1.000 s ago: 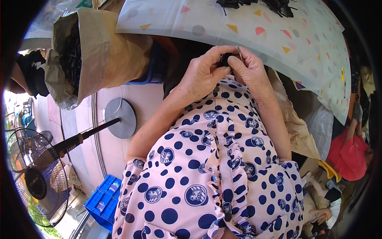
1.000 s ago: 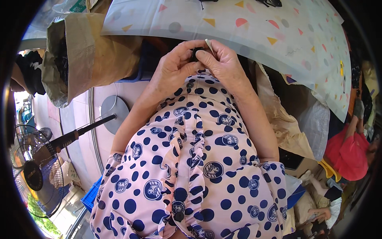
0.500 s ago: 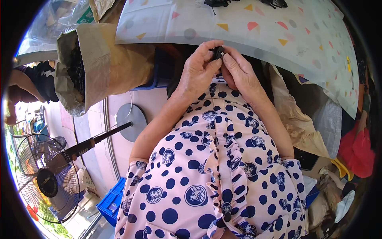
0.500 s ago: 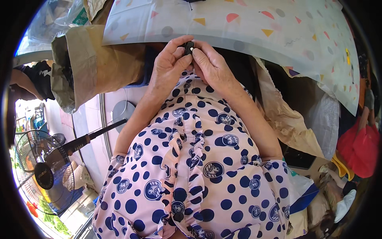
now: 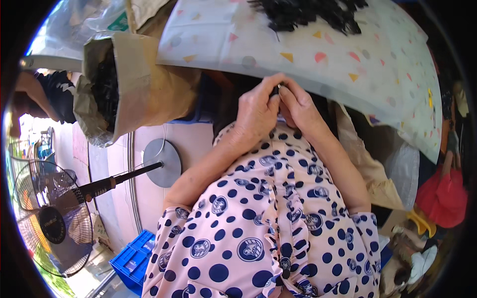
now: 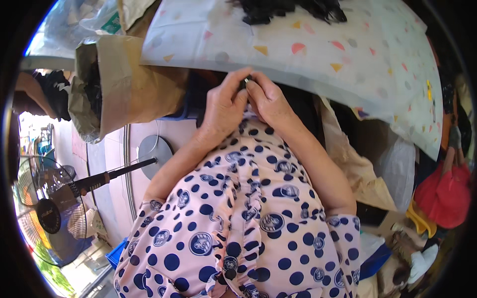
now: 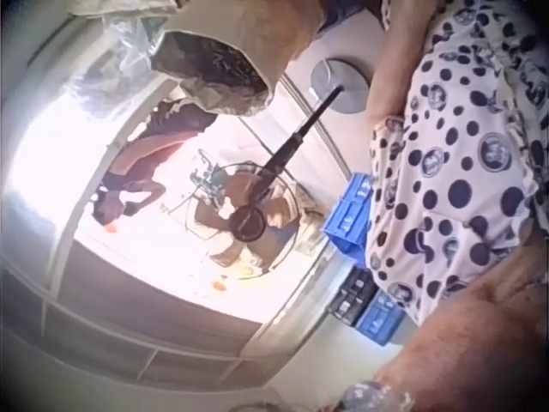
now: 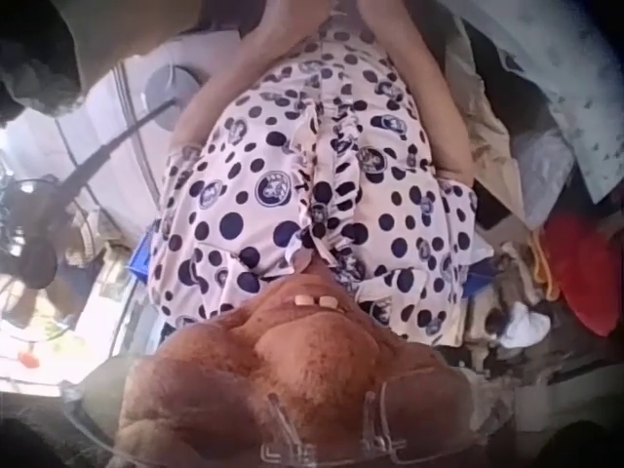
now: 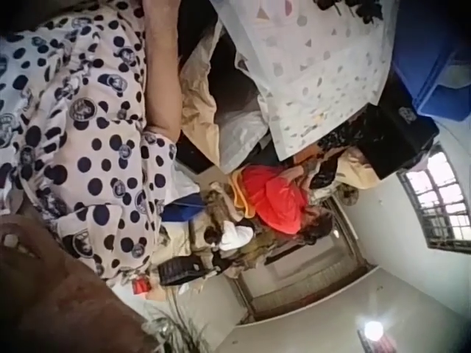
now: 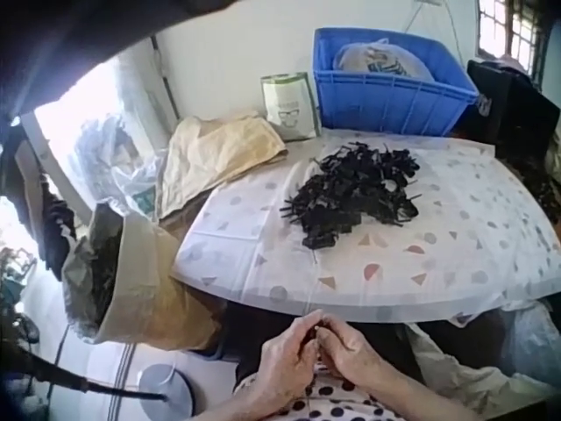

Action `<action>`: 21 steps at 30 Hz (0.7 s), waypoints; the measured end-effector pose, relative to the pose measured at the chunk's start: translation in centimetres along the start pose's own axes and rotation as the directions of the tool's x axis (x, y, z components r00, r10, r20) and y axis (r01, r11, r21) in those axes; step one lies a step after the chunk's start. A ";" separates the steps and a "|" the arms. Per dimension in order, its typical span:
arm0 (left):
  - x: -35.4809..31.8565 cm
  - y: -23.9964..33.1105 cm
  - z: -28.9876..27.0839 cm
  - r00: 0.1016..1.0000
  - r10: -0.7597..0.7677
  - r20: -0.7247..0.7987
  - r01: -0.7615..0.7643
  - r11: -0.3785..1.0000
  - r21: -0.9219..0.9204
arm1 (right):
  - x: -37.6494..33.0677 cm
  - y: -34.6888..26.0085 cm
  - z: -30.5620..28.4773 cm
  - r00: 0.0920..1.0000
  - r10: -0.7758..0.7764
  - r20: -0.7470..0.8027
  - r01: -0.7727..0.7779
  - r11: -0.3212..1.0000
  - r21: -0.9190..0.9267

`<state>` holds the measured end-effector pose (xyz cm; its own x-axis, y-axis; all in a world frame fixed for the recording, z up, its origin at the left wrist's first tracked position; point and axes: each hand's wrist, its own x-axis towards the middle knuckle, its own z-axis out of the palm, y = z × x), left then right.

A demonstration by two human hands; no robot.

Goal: Manually sorting or inspecting small black plastic components at a workbench.

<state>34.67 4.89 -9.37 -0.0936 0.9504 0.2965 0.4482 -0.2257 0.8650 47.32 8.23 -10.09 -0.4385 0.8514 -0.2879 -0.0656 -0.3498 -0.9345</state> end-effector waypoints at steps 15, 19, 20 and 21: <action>-2.1 -4.3 -2.0 0.777 -0.363 0.514 0.621 0.309 -0.720 | 10.9 -10.1 -4.0 0.870 -0.320 0.375 0.308 -0.241 -0.920; -1.7 -3.6 -2.4 0.695 -0.419 0.584 0.689 0.157 -0.707 | 12.5 -11.4 -4.1 0.836 -0.243 0.491 0.375 -0.400 -0.836; -2.0 -3.9 -1.7 0.694 -0.414 0.589 0.686 0.130 -0.716 | 12.7 -11.4 -4.9 0.830 -0.230 0.508 0.398 -0.393 -0.829; -2.1 -3.3 -1.6 0.690 -0.415 0.593 0.688 0.121 -0.715 | 12.7 -11.7 -5.2 0.830 -0.218 0.514 0.401 -0.410 -0.820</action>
<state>31.96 3.36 -12.23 0.2763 0.8763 -0.3947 -0.6460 0.4734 0.5988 47.21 25.16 -3.92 -0.8103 0.5815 0.0723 0.5859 0.8047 0.0959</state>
